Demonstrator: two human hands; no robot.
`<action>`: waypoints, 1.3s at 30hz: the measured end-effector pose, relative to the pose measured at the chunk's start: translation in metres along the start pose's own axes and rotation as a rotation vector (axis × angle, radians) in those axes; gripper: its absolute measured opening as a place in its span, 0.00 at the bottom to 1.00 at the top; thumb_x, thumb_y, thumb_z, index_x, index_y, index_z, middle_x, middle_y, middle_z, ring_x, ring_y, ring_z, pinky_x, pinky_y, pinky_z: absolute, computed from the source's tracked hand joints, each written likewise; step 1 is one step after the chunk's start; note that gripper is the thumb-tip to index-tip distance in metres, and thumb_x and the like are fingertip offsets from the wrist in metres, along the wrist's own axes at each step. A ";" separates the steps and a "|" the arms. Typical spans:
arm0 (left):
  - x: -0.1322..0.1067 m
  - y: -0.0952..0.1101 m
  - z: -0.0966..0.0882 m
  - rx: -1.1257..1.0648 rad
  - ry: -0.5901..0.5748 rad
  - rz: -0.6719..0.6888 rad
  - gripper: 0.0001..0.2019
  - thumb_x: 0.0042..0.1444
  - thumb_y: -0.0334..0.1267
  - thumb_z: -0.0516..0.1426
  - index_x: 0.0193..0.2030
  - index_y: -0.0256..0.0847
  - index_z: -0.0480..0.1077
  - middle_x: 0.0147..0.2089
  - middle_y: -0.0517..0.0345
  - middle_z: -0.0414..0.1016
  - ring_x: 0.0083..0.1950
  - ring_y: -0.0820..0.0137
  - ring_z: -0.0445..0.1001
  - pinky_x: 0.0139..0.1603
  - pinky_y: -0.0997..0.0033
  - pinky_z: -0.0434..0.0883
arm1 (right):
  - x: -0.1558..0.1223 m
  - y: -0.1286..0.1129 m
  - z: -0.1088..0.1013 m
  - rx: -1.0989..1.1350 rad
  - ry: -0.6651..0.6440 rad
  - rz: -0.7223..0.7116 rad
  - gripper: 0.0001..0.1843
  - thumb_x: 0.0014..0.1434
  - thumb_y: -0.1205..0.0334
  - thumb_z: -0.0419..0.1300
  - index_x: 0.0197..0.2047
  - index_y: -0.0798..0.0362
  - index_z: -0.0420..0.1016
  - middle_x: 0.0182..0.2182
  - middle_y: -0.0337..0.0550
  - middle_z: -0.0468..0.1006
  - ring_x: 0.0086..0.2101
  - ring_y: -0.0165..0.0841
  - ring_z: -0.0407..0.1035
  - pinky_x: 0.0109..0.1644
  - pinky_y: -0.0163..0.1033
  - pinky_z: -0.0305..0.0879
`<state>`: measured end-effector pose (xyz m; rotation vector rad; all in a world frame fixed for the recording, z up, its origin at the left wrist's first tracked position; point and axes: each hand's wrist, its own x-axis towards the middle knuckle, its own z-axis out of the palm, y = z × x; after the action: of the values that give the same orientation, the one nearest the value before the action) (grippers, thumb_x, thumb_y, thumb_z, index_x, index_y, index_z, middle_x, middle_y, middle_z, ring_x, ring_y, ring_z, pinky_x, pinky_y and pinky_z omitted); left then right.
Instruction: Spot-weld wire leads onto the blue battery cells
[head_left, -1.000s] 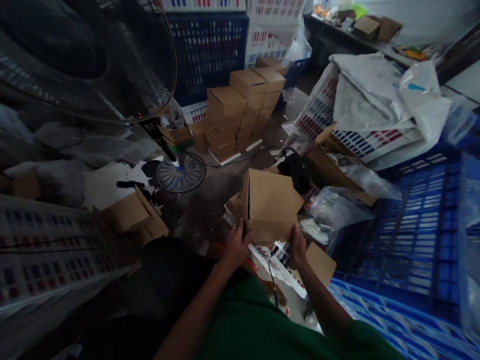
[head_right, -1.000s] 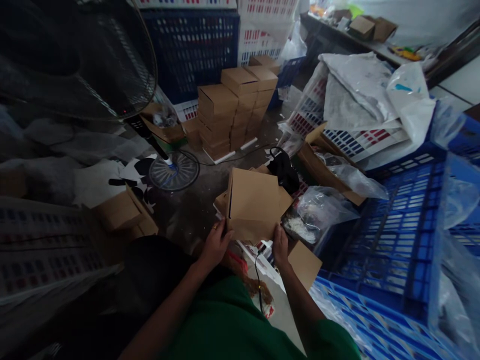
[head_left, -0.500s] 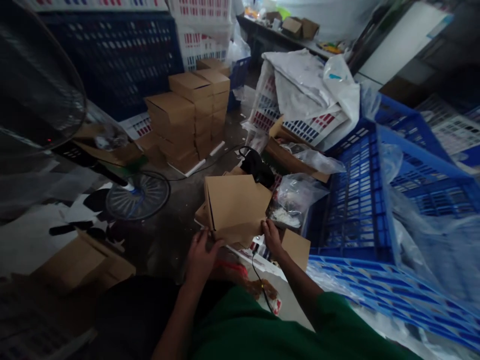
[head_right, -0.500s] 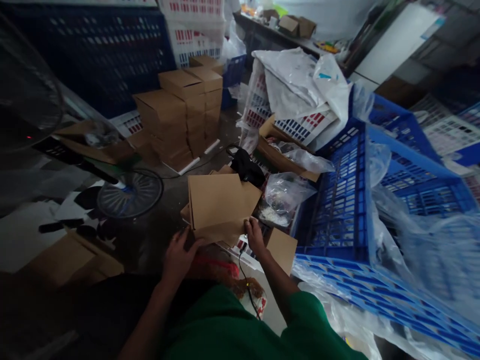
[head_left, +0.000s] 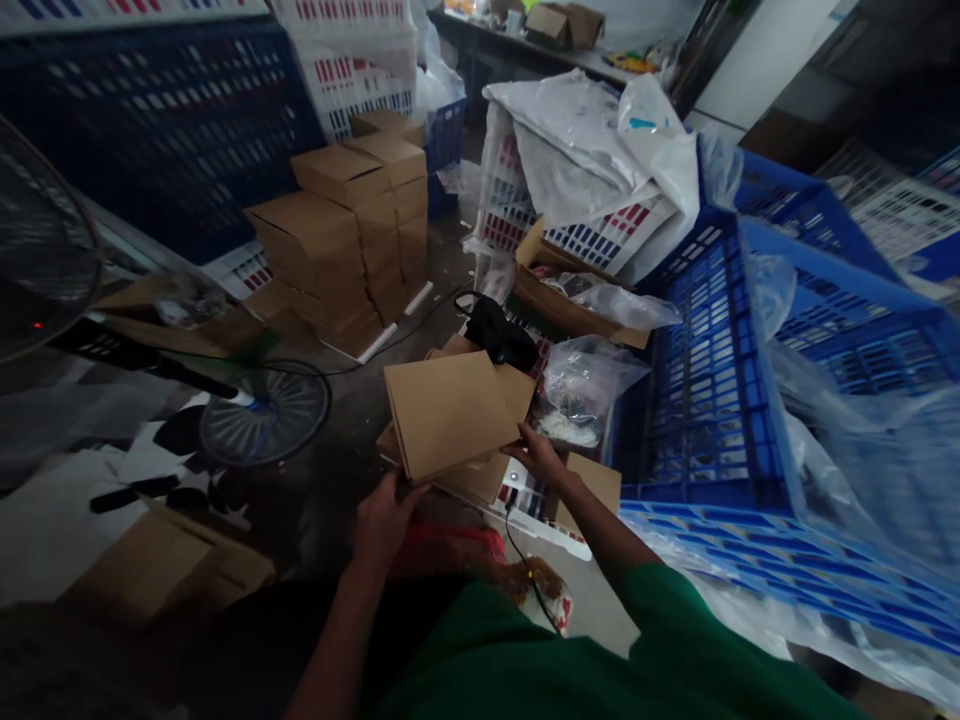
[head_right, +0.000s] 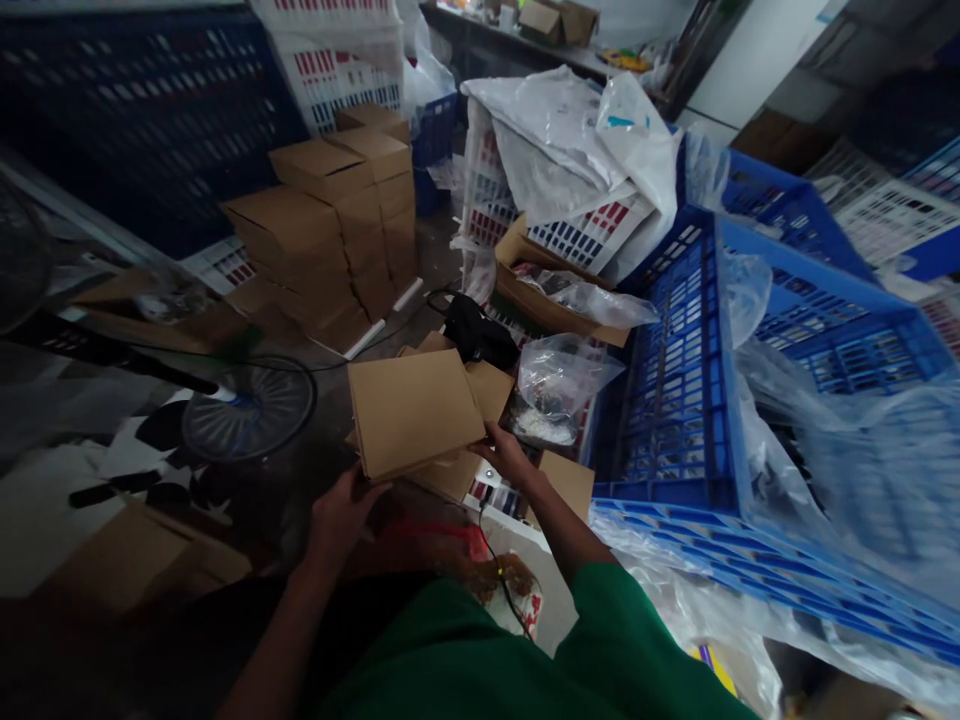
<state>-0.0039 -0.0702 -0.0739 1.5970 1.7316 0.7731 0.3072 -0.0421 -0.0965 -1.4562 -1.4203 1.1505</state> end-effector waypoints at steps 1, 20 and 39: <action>0.001 -0.003 0.001 0.044 -0.004 0.026 0.22 0.54 0.54 0.61 0.52 0.45 0.73 0.47 0.50 0.82 0.49 0.57 0.80 0.51 0.61 0.74 | 0.001 0.001 0.000 -0.026 -0.007 -0.016 0.24 0.51 0.45 0.68 0.46 0.49 0.73 0.38 0.45 0.82 0.38 0.42 0.77 0.45 0.46 0.73; 0.006 0.013 -0.001 0.467 -0.252 -0.020 0.31 0.63 0.34 0.54 0.72 0.33 0.53 0.42 0.41 0.81 0.46 0.56 0.81 0.46 0.63 0.72 | 0.007 0.020 -0.003 -0.280 -0.142 -0.199 0.15 0.58 0.46 0.59 0.32 0.50 0.75 0.24 0.42 0.79 0.25 0.35 0.71 0.29 0.36 0.65; 0.007 -0.007 0.001 -0.098 -0.034 -0.023 0.34 0.52 0.34 0.65 0.67 0.43 0.64 0.47 0.47 0.82 0.54 0.57 0.78 0.57 0.62 0.71 | 0.012 0.018 0.008 -0.317 -0.137 -0.048 0.12 0.53 0.51 0.64 0.29 0.52 0.77 0.25 0.47 0.81 0.30 0.42 0.75 0.37 0.42 0.70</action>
<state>-0.0076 -0.0633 -0.0805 1.5140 1.6592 0.8027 0.3047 -0.0316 -0.1172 -1.5704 -1.7872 1.0466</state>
